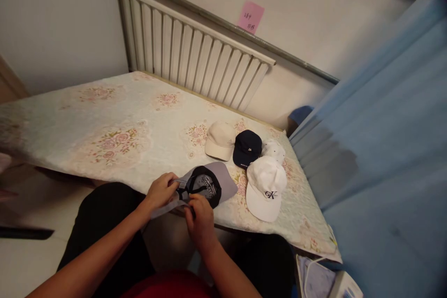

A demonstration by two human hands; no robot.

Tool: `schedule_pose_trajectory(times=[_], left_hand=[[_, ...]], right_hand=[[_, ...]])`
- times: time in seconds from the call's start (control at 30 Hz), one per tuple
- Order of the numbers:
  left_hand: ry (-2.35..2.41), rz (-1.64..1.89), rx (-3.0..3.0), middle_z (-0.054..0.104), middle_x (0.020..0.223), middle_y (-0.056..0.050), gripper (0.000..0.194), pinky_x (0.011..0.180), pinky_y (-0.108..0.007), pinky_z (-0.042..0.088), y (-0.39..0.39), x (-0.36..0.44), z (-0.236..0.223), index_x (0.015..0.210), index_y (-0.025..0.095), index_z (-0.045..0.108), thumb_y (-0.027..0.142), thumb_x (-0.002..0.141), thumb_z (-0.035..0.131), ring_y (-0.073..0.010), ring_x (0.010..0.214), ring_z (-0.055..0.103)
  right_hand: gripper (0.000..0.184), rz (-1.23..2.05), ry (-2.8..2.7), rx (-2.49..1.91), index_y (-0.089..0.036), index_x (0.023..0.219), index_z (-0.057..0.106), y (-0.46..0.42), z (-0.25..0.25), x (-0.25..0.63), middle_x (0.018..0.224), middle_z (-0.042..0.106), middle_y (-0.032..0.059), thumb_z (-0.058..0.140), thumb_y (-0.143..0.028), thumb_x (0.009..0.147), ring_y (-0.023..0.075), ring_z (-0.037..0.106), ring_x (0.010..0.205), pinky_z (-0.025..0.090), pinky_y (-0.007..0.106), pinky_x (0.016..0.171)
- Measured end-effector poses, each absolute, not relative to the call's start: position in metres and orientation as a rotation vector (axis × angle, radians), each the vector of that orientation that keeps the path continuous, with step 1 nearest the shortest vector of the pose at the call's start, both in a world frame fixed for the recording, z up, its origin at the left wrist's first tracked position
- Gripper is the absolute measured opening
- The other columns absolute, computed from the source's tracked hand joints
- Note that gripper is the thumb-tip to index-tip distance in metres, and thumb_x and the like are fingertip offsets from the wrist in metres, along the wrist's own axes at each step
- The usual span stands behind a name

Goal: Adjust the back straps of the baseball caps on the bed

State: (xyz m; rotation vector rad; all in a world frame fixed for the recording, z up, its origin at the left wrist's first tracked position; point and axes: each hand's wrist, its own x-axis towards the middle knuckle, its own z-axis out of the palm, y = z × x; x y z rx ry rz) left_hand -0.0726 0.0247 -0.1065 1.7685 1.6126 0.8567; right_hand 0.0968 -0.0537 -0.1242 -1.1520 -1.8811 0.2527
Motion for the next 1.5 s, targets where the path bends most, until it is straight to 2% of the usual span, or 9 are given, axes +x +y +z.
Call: schedule_pose_trajectory(times=[0.07, 0.2, 0.3, 0.5, 0.67, 1.07, 1.2, 1.3, 1.5], left_hand=[[1.568, 0.931, 1.871, 0.059, 0.084, -0.003, 0.019, 0.074, -0.031, 0.045, 0.027, -0.072, -0.107, 0.087, 0.019, 0.06, 0.027, 0.073, 0.048, -0.0195, 0.079, 0.056], [1.315, 1.07, 2.187, 0.055, 0.111, -0.008, 0.042, 0.095, -0.039, 0.04, 0.028, -0.07, -0.101, 0.115, 0.019, 0.055, 0.015, 0.073, 0.05, -0.0229, 0.107, 0.049], [1.123, 1.01, 2.358, 0.053, 0.116, -0.008, 0.049, 0.097, -0.04, 0.04, 0.027, -0.068, -0.091, 0.122, 0.021, 0.052, 0.009, 0.076, 0.046, -0.0226, 0.11, 0.046], [0.909, 0.835, 2.451, 0.058, 0.099, -0.006, 0.028, 0.087, -0.034, 0.042, 0.026, -0.06, -0.077, 0.105, 0.022, 0.06, 0.014, 0.085, 0.043, -0.0209, 0.098, 0.05], [0.892, 0.78, 2.334, 0.057, 0.094, -0.005, 0.02, 0.08, -0.029, 0.043, 0.022, -0.053, -0.073, 0.099, 0.021, 0.062, 0.023, 0.089, 0.044, -0.0181, 0.09, 0.054], [1.06, 0.926, 2.007, 0.064, 0.09, -0.005, 0.028, 0.082, -0.029, 0.044, 0.019, -0.051, -0.071, 0.093, 0.021, 0.067, 0.035, 0.089, 0.043, -0.0186, 0.088, 0.059], [1.152, 0.961, 1.851, 0.067, 0.091, -0.004, 0.027, 0.083, -0.03, 0.044, 0.021, -0.053, -0.074, 0.088, 0.021, 0.066, 0.039, 0.086, 0.046, -0.0201, 0.088, 0.06], [1.172, 0.952, 1.656, 0.066, 0.082, -0.002, 0.028, 0.073, -0.029, 0.045, 0.023, -0.054, -0.076, 0.086, 0.02, 0.064, 0.044, 0.082, 0.05, -0.0193, 0.078, 0.059], [0.974, 0.875, 1.474, 0.057, 0.071, 0.001, 0.028, 0.057, -0.024, 0.04, 0.029, -0.059, -0.078, 0.085, 0.019, 0.06, 0.045, 0.079, 0.056, -0.0143, 0.063, 0.051]], right_hand=[[0.008, 0.39, -1.746, -1.172, -0.019, 0.086, 0.057, -0.054, -0.115, 0.096, 0.094, 0.064, 0.0067, 0.051, -0.015, 0.084, 0.018, 0.059, 0.092, 0.048, 0.032, 0.083], [0.008, 0.617, -1.548, -1.265, -0.019, 0.08, 0.06, -0.056, -0.097, 0.093, 0.08, 0.064, 0.0024, 0.052, -0.016, 0.081, 0.0158, 0.059, 0.077, 0.047, 0.028, 0.073], [0.011, 0.838, -1.36, -1.289, -0.019, 0.082, 0.061, -0.058, -0.089, 0.093, 0.079, 0.066, 0.0013, 0.051, -0.015, 0.079, 0.0155, 0.061, 0.077, 0.047, 0.027, 0.073], [0.024, 1.182, -1.064, -1.166, -0.018, 0.098, 0.061, -0.058, -0.082, 0.099, 0.07, 0.066, -0.0028, 0.056, -0.017, 0.075, 0.0137, 0.062, 0.068, 0.046, 0.024, 0.066], [0.014, 1.251, -0.919, -1.116, -0.018, 0.088, 0.062, -0.056, -0.084, 0.109, 0.056, 0.062, -0.0052, 0.06, -0.026, 0.077, 0.0122, 0.06, 0.059, 0.046, 0.024, 0.066], [0.023, 1.361, -0.773, -1.162, -0.018, 0.08, 0.058, -0.062, -0.092, 0.13, 0.056, 0.062, -0.0035, 0.065, -0.038, 0.072, 0.0122, 0.058, 0.051, 0.047, 0.025, 0.058], [0.026, 1.172, -0.746, -1.326, -0.017, 0.08, 0.061, -0.056, -0.115, 0.154, 0.06, 0.063, -0.0026, 0.068, -0.039, 0.068, 0.0124, 0.061, 0.056, 0.049, 0.024, 0.059], [0.028, 0.975, -0.56, -1.464, -0.018, 0.074, 0.057, -0.05, -0.133, 0.175, 0.055, 0.057, -0.0058, 0.066, -0.043, 0.066, 0.0107, 0.058, 0.051, 0.048, 0.022, 0.053], [0.039, 1.049, -0.512, -1.545, -0.018, 0.069, 0.052, -0.033, -0.153, 0.187, 0.052, 0.058, -0.0028, 0.06, -0.056, 0.067, 0.0129, 0.056, 0.04, 0.048, 0.026, 0.042]])
